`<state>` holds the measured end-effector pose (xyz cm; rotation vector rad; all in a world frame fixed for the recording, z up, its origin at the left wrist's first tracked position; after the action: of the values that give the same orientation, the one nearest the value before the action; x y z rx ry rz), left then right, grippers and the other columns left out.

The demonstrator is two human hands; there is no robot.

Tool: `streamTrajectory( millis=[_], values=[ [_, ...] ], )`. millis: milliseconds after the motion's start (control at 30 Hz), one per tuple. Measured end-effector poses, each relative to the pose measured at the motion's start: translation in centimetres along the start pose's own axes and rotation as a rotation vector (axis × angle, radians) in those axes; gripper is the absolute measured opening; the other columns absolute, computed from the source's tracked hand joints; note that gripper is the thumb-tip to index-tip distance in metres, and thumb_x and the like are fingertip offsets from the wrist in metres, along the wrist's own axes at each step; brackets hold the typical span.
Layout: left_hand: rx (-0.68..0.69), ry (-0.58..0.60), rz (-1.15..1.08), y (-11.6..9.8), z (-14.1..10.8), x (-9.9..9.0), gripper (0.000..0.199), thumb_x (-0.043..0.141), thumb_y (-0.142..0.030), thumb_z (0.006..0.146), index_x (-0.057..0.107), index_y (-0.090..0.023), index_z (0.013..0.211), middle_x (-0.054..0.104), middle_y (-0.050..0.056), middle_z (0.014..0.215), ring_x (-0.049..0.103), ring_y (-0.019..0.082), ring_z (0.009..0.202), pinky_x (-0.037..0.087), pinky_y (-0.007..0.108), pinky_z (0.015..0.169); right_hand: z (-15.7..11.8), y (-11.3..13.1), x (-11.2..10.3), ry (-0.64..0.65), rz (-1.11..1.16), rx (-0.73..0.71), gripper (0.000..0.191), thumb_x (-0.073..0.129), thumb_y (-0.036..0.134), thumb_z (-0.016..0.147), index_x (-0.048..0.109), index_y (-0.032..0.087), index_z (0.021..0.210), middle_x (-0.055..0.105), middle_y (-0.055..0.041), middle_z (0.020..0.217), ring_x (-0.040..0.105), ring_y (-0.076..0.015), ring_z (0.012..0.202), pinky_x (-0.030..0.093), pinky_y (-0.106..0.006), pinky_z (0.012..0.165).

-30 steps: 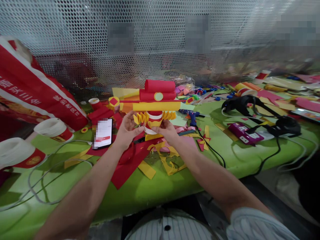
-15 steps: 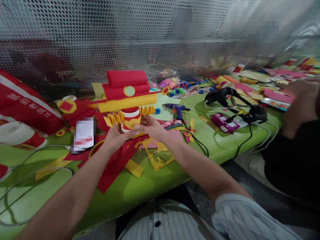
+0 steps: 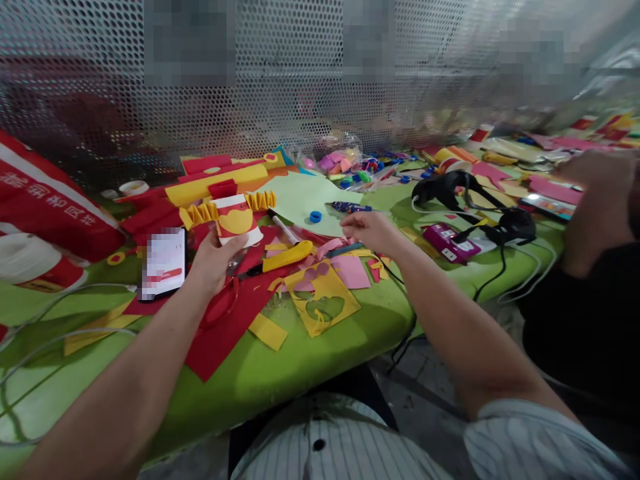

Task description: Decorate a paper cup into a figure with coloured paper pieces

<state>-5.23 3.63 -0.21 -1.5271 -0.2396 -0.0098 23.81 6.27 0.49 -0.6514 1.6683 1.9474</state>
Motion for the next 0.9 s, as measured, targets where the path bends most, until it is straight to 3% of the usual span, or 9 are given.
streamTrajectory(
  millis=[233, 400, 633, 900],
  values=[
    [-0.011, -0.027, -0.015, 0.0, 0.2, -0.2, 0.059, 0.082, -0.03, 0.045, 0.06, -0.018, 0.098, 0.068, 0.005, 0.1, 0.063, 0.019, 0.087, 0.051, 0.029, 0.076, 1.2, 0.8, -4.5, -0.126, -0.523, 0.038, 0.023, 0.053, 0.033, 0.075, 0.067, 0.015, 0.072, 0.064, -0.0036, 0.063, 0.055, -0.0156, 0.061, 0.033, -0.025, 0.052],
    [0.012, -0.031, -0.023, 0.2, 0.7, -0.5, 0.059, 0.083, -0.03, 0.046, 0.059, -0.017, 0.099, 0.069, 0.007, 0.098, 0.064, 0.021, 0.087, 0.052, 0.033, 0.08, 2.2, 1.8, -6.2, -0.244, -0.624, -0.012, 0.027, 0.051, 0.036, 0.077, 0.067, 0.016, 0.073, 0.064, -0.0048, 0.068, 0.058, -0.018, 0.068, 0.034, -0.025, 0.054],
    [0.045, -0.039, 0.034, 0.4, 0.8, -0.9, 0.057, 0.081, -0.03, 0.05, 0.058, -0.016, 0.1, 0.067, 0.008, 0.106, 0.063, 0.021, 0.093, 0.05, 0.034, 0.085, 3.2, -1.2, -4.8, -0.144, -0.699, 0.138, 0.026, 0.051, 0.033, 0.078, 0.068, 0.016, 0.085, 0.069, -0.009, 0.087, 0.061, -0.0232, 0.083, 0.042, -0.028, 0.064],
    [0.052, -0.088, 0.006, 0.0, 0.8, -0.8, 0.053, 0.083, -0.026, 0.045, 0.059, -0.017, 0.092, 0.07, 0.004, 0.095, 0.064, 0.017, 0.085, 0.05, 0.033, 0.086, 3.4, -1.7, -4.0, -0.123, -0.627, 0.092, 0.023, 0.05, 0.028, 0.077, 0.068, 0.018, 0.087, 0.07, -0.006, 0.088, 0.062, -0.021, 0.083, 0.041, -0.026, 0.064]
  ],
)
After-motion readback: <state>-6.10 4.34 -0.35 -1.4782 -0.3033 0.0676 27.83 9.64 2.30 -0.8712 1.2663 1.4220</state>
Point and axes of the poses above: each hand's wrist, its own z-axis towards the middle knuckle, its own x-axis out of the palm, y = z × x, the point moved 5 cm from there along z, towards the middle knuckle
